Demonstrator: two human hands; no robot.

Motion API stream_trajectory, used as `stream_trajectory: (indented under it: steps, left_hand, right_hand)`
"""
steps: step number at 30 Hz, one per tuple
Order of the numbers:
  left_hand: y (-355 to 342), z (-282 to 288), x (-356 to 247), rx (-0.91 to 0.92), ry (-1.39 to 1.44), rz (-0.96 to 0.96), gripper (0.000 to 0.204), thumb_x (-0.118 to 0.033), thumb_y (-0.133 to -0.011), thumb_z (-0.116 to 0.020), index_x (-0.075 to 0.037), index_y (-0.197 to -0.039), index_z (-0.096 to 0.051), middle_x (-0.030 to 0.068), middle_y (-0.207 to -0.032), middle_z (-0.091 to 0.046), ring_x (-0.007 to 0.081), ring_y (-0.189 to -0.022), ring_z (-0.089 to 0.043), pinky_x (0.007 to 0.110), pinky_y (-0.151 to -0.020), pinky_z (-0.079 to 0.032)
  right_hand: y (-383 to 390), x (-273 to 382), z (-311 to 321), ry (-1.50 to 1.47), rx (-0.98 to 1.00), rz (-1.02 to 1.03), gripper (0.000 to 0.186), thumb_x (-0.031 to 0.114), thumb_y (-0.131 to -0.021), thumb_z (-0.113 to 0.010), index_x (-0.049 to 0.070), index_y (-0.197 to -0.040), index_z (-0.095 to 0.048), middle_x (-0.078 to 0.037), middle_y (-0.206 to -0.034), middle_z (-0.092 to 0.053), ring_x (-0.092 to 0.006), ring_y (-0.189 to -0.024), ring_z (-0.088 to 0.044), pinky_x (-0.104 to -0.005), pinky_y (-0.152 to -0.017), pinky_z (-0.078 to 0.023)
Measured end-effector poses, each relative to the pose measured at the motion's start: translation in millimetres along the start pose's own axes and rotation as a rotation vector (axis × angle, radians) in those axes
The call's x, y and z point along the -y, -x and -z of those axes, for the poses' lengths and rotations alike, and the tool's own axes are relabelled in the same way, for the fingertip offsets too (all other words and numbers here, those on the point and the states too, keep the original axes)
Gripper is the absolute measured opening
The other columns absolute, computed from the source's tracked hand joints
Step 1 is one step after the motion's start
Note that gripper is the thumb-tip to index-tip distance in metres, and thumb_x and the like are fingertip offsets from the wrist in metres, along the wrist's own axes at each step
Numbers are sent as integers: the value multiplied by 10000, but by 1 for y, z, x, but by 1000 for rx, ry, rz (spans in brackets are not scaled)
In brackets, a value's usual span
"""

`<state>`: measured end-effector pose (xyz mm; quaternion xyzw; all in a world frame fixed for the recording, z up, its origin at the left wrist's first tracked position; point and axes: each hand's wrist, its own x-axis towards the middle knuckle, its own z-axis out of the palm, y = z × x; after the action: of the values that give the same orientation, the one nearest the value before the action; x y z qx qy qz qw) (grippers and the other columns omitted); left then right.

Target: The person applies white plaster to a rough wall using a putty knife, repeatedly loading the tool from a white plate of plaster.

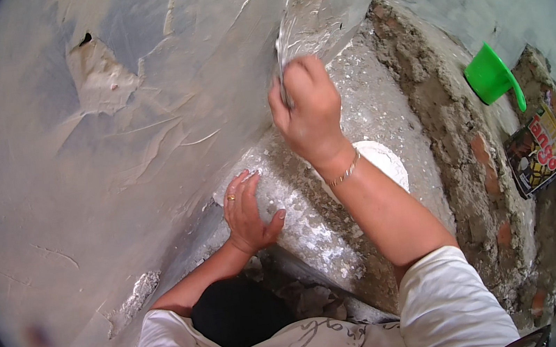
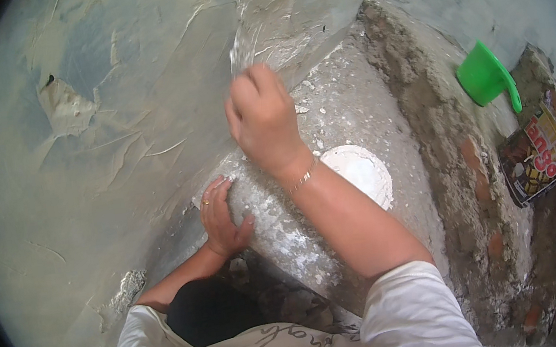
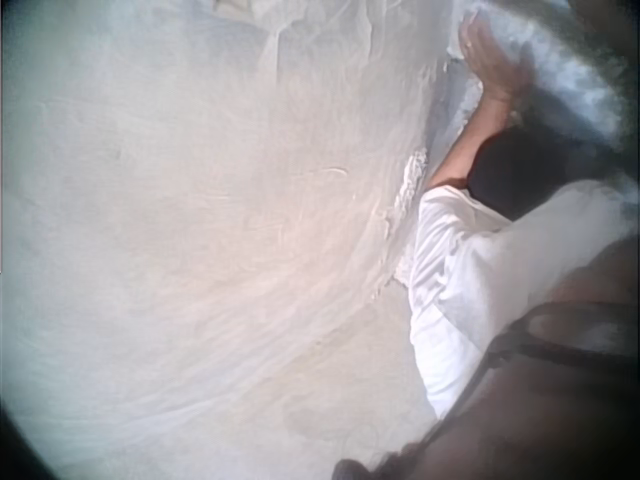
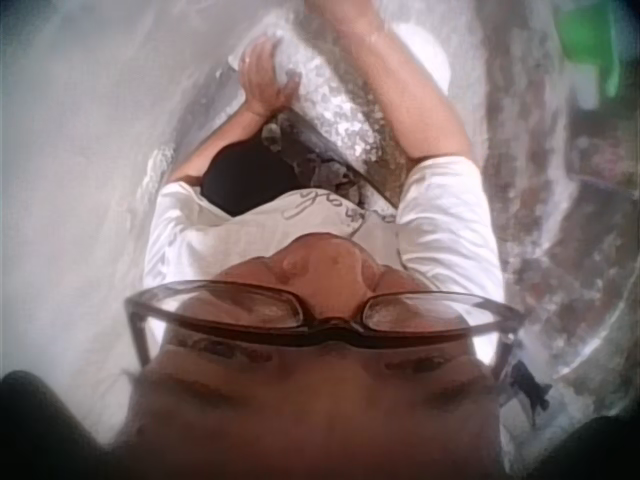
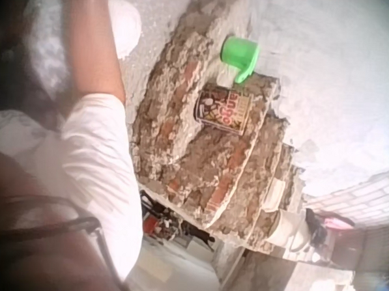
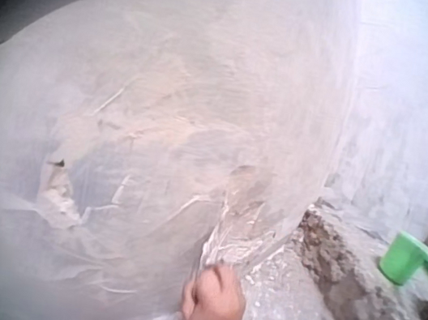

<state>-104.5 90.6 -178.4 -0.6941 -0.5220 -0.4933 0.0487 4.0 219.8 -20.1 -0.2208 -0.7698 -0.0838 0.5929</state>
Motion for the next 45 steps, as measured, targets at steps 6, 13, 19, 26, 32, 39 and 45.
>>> stream_trajectory:
  steps: [6,13,19,26,32,39,45]
  left_hand:
    - [4,4,2,-11,6,5,677,-387,-783,-632,72,-1256,-479,256,-1188,-557,438,-1173,-502,511,-1025,-354]
    - [-1,-2,-2,-8,18,-3,671,-373,-777,-634,69,-1259,-480,256,-1181,-559,441,-1168,-505,516,-1025,-351]
    - [2,1,2,0,13,-9,674,-356,-772,-646,64,-1270,-472,253,-1184,-559,441,-1166,-507,515,-1024,-353]
    - [2,4,1,6,23,-5,672,-354,-773,-647,64,-1269,-471,254,-1190,-565,444,-1151,-519,514,-1020,-358]
    - [0,0,1,1,18,-8,664,-358,-780,-641,66,-1264,-476,250,-1174,-569,443,-1144,-523,513,-1014,-363]
    - [1,3,0,-1,17,2,657,-358,-787,-635,67,-1263,-477,247,-1160,-568,442,-1137,-525,513,-1001,-373]
    - [0,1,0,-11,17,-22,654,-364,-797,-628,66,-1266,-475,246,-1158,-568,446,-1134,-526,513,-996,-374]
  right_hand:
    - [33,-2,34,9,40,-381,118,36,-753,-642,25,-776,-527,-144,-740,-522,-290,-601,-523,-371,-551,-433]
    - [8,-81,8,-43,-25,-1037,277,153,-673,-667,-19,-616,-457,-142,-581,-499,-250,-554,-482,-412,-575,-419]
    - [-53,-36,3,-123,9,-843,285,177,-679,-665,-25,-617,-472,-128,-584,-527,-221,-562,-492,-387,-564,-420]
    - [-67,-32,37,-287,-249,-761,255,139,-702,-651,1,-610,-456,-84,-563,-491,-152,-542,-434,-377,-504,-384]
    - [-12,-18,-1,28,-39,-177,181,50,-705,-673,30,-730,-495,-139,-714,-481,-313,-632,-509,-383,-585,-426]
    - [25,13,22,-40,35,-70,233,-47,-649,-668,30,-747,-472,-131,-746,-471,-328,-669,-521,-405,-577,-448]
    - [-15,-13,12,88,-125,6,205,-30,-667,-663,38,-747,-486,-128,-733,-475,-305,-656,-509,-385,-569,-441]
